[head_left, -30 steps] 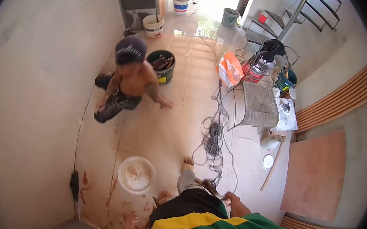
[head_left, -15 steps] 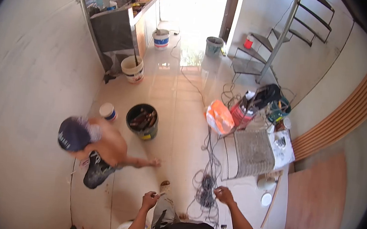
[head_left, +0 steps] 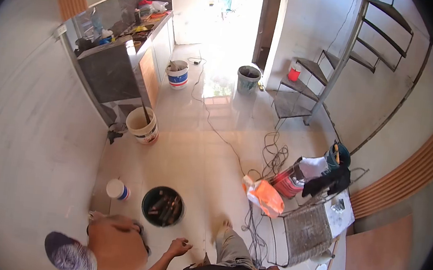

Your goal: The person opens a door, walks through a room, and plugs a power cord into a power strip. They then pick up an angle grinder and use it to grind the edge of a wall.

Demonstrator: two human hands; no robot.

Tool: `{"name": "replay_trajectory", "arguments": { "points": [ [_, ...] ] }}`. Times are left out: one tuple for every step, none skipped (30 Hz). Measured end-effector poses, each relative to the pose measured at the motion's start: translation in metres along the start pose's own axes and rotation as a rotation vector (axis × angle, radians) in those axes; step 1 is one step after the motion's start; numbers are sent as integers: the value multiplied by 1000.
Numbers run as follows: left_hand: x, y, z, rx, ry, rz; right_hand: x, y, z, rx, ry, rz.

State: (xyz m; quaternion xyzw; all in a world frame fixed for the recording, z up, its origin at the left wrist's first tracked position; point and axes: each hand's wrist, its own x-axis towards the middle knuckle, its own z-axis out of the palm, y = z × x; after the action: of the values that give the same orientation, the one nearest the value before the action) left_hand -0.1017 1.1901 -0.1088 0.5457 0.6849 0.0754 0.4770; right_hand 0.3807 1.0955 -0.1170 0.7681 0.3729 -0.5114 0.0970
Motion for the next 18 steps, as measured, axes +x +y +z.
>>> {"name": "replay_trajectory", "arguments": {
  "points": [
    [26, 1, -12, 7, -2, 0, 21, -15, -4, 29, -56, 11],
    [55, 5, -25, 20, 0, -18, 46, -34, -10, 37, -56, 3],
    [87, 9, -38, 33, 5, -34, 75, -54, -18, -37, -37, -44],
    [111, 18, -51, 40, 30, -47, 105, -75, -30, -112, -19, -87],
    [136, 28, -65, 50, 33, -49, 139, -100, -47, -104, -25, -93],
    [160, 41, -80, 60, 11, -73, 170, -127, -66, -182, -74, -186],
    [180, 46, -91, 69, -16, -101, 181, -157, -84, -260, -128, -273],
    [205, 54, -106, 197, -52, -32, 192, -187, -114, -144, -131, -251],
    [233, 72, -127, 198, -45, -29, 216, -226, -146, -108, -164, -159],
    [251, 90, -149, 130, -46, -90, 238, -262, -171, -75, -204, -64],
    [267, 107, -166, 57, -49, -151, 254, -304, -201, -185, -131, -155],
    [293, 115, -183, -49, -14, -163, 262, -345, -232, 44, -108, -221],
    [319, 121, -198, -65, -12, -161, 277, -394, -266, -62, -102, -266],
    [344, 136, -220, -87, 99, -149, 305, -430, -287, -152, 37, -439],
    [368, 153, -240, -105, 210, -137, 321, -470, -311, -109, 45, -491],
    [394, 166, -259, -113, 211, -136, 341, -514, -333, -62, 49, -543],
    [420, 176, -277, -100, 256, -141, 353, -557, -351, -68, 51, -543],
    [448, 186, -294, -86, 302, -143, 359, -601, -368, -72, 82, -556]
  ]
}}
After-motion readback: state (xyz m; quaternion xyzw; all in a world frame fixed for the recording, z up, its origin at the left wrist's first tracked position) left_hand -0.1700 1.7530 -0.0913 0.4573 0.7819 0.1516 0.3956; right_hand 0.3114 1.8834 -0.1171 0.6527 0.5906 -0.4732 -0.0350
